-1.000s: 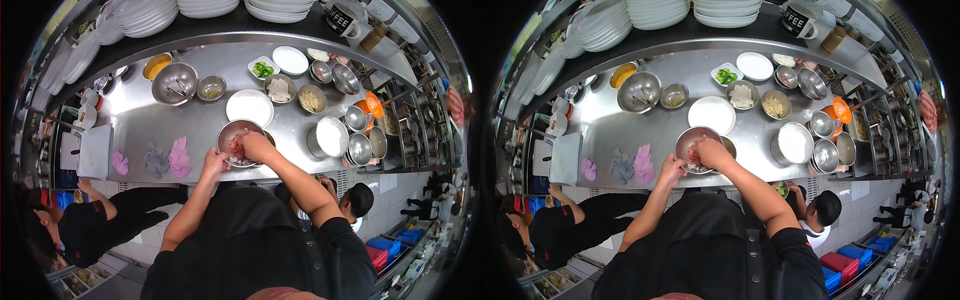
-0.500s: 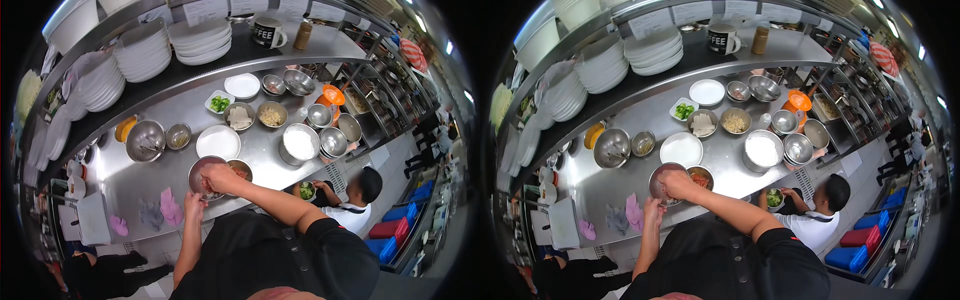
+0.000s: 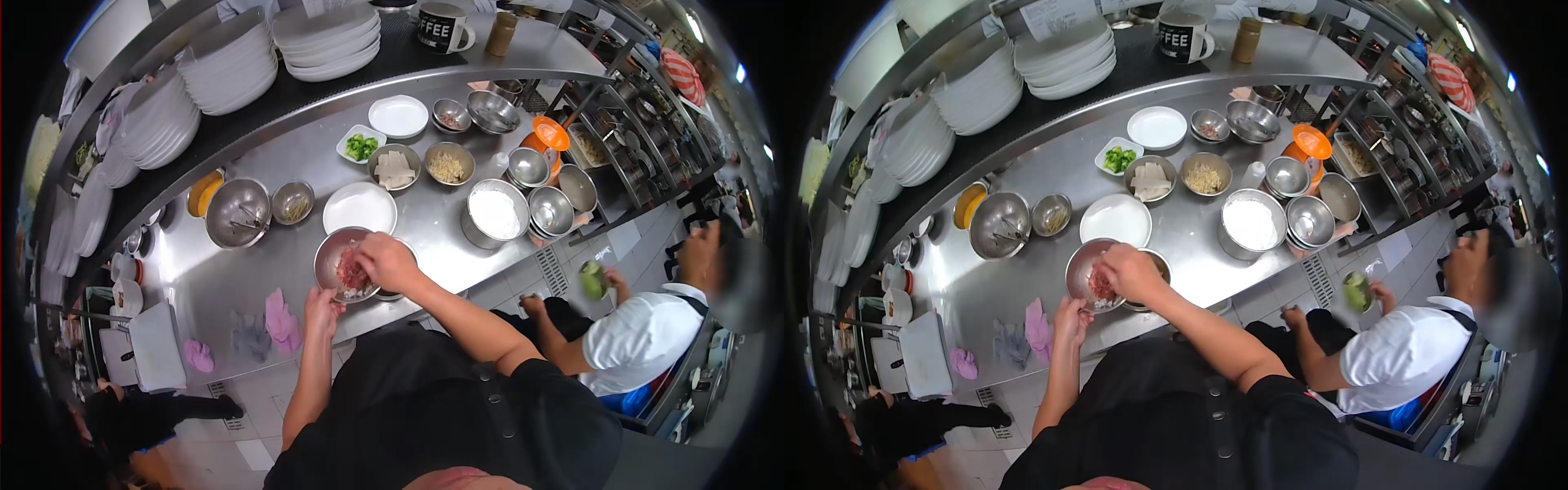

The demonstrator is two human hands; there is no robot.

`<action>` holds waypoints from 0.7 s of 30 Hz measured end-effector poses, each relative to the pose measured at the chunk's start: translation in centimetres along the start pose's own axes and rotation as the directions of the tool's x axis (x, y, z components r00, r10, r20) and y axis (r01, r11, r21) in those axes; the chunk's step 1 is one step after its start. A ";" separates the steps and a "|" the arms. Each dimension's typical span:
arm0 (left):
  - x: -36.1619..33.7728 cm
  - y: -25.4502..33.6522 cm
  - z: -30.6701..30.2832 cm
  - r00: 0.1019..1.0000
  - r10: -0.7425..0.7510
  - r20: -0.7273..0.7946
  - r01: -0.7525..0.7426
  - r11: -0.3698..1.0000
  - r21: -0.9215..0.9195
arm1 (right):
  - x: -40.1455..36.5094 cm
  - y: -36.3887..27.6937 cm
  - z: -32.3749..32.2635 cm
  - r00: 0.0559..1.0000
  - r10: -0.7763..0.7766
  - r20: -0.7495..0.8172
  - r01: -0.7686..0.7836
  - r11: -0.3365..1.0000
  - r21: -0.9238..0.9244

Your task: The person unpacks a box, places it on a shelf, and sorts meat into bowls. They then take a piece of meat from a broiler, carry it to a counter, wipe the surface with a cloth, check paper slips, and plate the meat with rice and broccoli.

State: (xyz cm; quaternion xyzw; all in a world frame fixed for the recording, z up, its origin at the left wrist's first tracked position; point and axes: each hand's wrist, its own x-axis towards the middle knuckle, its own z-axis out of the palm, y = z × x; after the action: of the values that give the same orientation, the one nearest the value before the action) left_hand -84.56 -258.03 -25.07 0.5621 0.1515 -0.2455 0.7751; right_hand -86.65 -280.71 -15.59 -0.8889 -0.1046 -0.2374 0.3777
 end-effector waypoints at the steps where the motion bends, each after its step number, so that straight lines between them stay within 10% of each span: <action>1: 0.6 0.1 0.2 1.000 -0.010 0.003 0.010 1.000 -0.013 | -0.2 0.5 -0.2 0.994 0.095 -0.053 -0.090 0.992 0.083; 5: 5.1 1.4 1.1 0.997 0.071 0.011 -0.069 0.987 -0.147 | -2.9 4.5 -0.9 0.873 0.453 -0.181 -0.362 0.850 0.383; 9: 17.2 6.5 3.2 0.978 0.188 -0.091 -0.205 0.948 -0.245 | -8.5 7.6 -4.6 0.565 0.824 -0.032 -0.492 0.368 0.789; 16: 34.0 15.2 6.5 0.911 0.126 -0.392 -0.161 0.985 -0.058 | -16.0 6.5 -9.2 0.319 0.942 -0.107 -0.515 0.267 0.815; 21: 42.5 15.6 5.2 0.890 0.130 -0.437 -0.261 0.932 -0.253 | -19.3 6.5 -11.3 0.267 0.951 -0.157 -0.550 0.284 0.786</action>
State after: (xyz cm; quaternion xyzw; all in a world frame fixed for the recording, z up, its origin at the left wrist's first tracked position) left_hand -40.69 -268.00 -32.67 0.4875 0.2898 -0.0145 0.8235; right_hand -104.82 -293.46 -22.52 -0.5112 0.4267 -0.2358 0.7079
